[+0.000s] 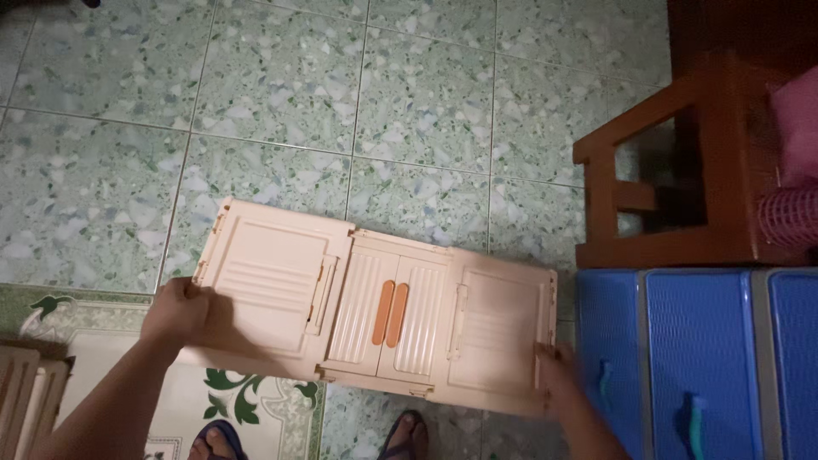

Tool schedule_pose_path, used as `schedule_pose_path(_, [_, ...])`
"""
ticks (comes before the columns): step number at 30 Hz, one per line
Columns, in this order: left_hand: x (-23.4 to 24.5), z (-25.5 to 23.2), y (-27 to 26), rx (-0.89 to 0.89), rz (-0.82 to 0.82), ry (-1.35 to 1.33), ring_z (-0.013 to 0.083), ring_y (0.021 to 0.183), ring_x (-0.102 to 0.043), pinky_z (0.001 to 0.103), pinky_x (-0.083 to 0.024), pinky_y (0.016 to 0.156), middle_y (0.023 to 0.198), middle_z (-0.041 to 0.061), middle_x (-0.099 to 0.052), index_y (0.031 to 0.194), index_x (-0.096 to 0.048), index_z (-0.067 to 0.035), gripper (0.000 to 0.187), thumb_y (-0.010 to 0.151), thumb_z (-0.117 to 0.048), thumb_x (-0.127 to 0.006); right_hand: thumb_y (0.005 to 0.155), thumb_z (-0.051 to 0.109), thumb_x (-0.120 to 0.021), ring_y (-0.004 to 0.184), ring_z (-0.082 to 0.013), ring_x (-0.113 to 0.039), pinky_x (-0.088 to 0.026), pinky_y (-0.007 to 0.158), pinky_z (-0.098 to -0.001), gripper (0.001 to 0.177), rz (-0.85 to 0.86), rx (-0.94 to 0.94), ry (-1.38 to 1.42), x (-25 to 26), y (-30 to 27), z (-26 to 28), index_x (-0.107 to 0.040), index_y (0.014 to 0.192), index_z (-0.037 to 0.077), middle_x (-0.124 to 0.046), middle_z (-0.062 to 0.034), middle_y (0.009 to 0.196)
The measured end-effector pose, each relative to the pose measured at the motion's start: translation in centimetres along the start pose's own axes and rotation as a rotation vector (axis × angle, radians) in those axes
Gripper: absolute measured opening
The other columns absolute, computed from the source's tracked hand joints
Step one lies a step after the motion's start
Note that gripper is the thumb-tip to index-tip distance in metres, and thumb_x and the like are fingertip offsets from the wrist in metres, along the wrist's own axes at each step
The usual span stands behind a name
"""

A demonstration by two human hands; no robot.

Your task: The person unfolds and assembles a beige plastic storage box by snapping side panels into place, then flips it to attach black corner feet. The box is handled repeatedly to ensure panels are secured.

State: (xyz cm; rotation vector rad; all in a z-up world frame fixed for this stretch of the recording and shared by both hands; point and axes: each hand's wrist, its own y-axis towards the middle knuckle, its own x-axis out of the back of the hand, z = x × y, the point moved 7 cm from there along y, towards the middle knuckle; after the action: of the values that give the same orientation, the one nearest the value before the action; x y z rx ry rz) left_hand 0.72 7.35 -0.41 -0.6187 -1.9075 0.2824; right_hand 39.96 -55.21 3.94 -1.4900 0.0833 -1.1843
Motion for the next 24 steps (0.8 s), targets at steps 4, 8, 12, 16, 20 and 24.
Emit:
schedule_pose_path(4, [0.5,-0.3,-0.2,-0.045,0.042,0.024,0.0462,0.112,-0.068,0.052,-0.053,0.097,0.117,0.03,-0.072,0.129,-0.068,0.003,0.052,0.092,-0.033,-0.064,0.097,0.059,-0.059,0.124,-0.0393,-0.058,-0.054,0.087,-0.0526,0.076,0.03,-0.108,-0.11,0.2,-1.2,0.0,-0.039,0.161,0.025,-0.052,-0.0151,0.148])
schedule_pose_path(8, [0.6,0.8,-0.8,-0.043,0.001,0.027,0.047,0.11,-0.068,0.052,-0.054,0.093,0.115,0.031,-0.072,0.13,-0.066,0.003,0.056,0.091,-0.037,-0.067,0.094,0.054,-0.063,0.119,-0.0365,-0.059,-0.051,0.082,-0.0484,0.075,-0.006,-0.086,-0.027,0.0,-1.6,-0.8,-0.041,0.161,0.029,-0.058,-0.0142,0.145])
schedule_pose_path(12, [-0.1,1.7,-0.7,-0.032,0.02,0.02,0.0472,0.105,-0.069,0.052,-0.055,0.091,0.111,0.031,-0.073,0.122,-0.069,0.005,0.049,0.093,-0.035,-0.068,0.091,0.05,-0.067,0.108,-0.0311,-0.059,-0.054,0.077,-0.0488,0.08,-0.022,0.03,0.009,-0.4,-1.3,-1.1,-0.035,0.161,0.026,-0.053,-0.0114,0.146])
schedule_pose_path(16, [-1.4,2.3,-0.6,-0.041,0.052,-0.027,0.0447,0.102,-0.071,0.052,-0.056,0.09,0.109,0.029,-0.073,0.115,-0.07,0.005,0.044,0.093,-0.033,-0.069,0.092,0.049,-0.065,0.097,-0.0372,-0.066,-0.048,0.071,-0.0475,0.078,0.044,0.097,0.001,-1.0,-1.3,-1.5,-0.04,0.161,0.023,-0.065,-0.0197,0.139])
schedule_pose_path(20, [-2.0,3.0,-0.5,-0.035,0.018,-0.02,0.0459,0.109,-0.065,0.052,-0.053,0.092,0.12,0.029,-0.064,0.115,-0.068,0.001,0.043,0.085,-0.029,-0.072,0.089,0.051,-0.067,0.111,-0.0369,-0.063,-0.053,0.08,-0.0502,0.079,0.031,0.078,-0.002,-1.1,-1.4,-1.5,-0.04,0.159,0.026,-0.059,-0.0155,0.144])
schedule_pose_path(24, [-1.9,2.9,-0.3,-0.06,0.034,0.071,0.0461,0.12,-0.062,0.053,-0.049,0.102,0.124,0.028,-0.067,0.119,-0.069,-0.001,0.042,0.09,-0.032,-0.07,0.088,0.052,-0.069,0.12,-0.0347,-0.057,-0.051,0.089,-0.0566,0.078,0.035,0.041,0.059,-0.9,-1.3,-1.9,-0.044,0.157,0.025,-0.053,-0.0144,0.147])
